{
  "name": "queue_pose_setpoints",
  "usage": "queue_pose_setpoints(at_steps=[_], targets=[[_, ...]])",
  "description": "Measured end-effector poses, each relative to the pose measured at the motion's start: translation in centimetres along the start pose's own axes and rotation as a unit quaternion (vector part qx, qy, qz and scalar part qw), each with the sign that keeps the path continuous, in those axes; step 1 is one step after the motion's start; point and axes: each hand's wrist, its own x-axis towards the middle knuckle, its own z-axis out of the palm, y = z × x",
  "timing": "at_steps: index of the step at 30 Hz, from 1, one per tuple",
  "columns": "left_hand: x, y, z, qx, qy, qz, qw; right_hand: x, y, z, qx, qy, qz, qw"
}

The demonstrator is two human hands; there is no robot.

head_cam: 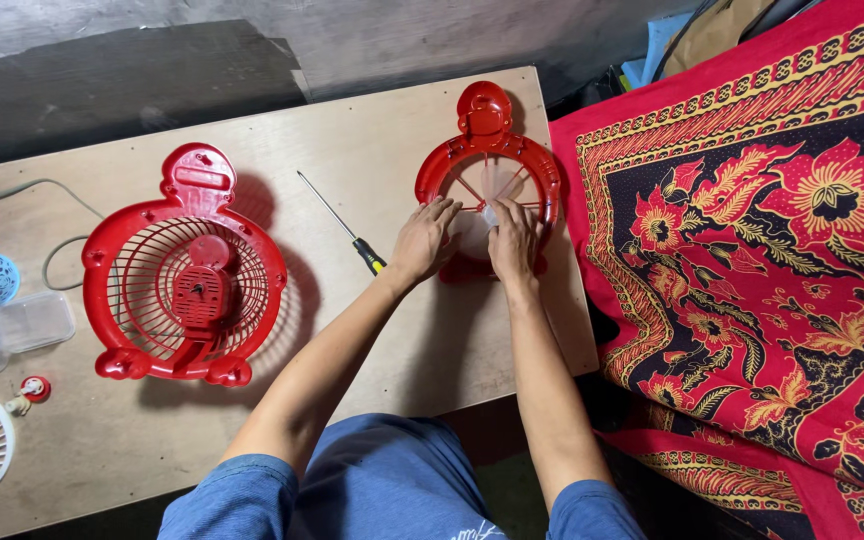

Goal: The person assembles a small red Mario-themed fan by hand. They place the fan blade into the motor housing, attach the front grille, and then use a screwdriver to secure the rear grille to the base.

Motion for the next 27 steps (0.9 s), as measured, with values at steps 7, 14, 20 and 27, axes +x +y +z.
queue_pose_setpoints(at_steps=[7, 14, 20, 27], targets=[[1.1, 2.1, -2.1, -0.233, 0.064, -0.171, 0.955, 0.8, -2.8, -3.3, 0.088, 0.107, -0.020, 0.990], [-0.4, 0.8, -4.1, -0.411, 0.143, -0.159, 0.886, -0.3, -12.2, -4.2, 0.203, 0.226, -0.002, 0.953], [-5.7, -2.4, -9.9, -0.455, 0.214, -0.153, 0.850, -2.7, -19.1, -2.8, 0.377, 0.223, 0.014, 0.899], [-15.0, -6.0, -16.9, -0.627, 0.305, -0.216, 0.684, -4.2, -26.3, -1.2, 0.765, 0.017, 0.137, 0.630]])
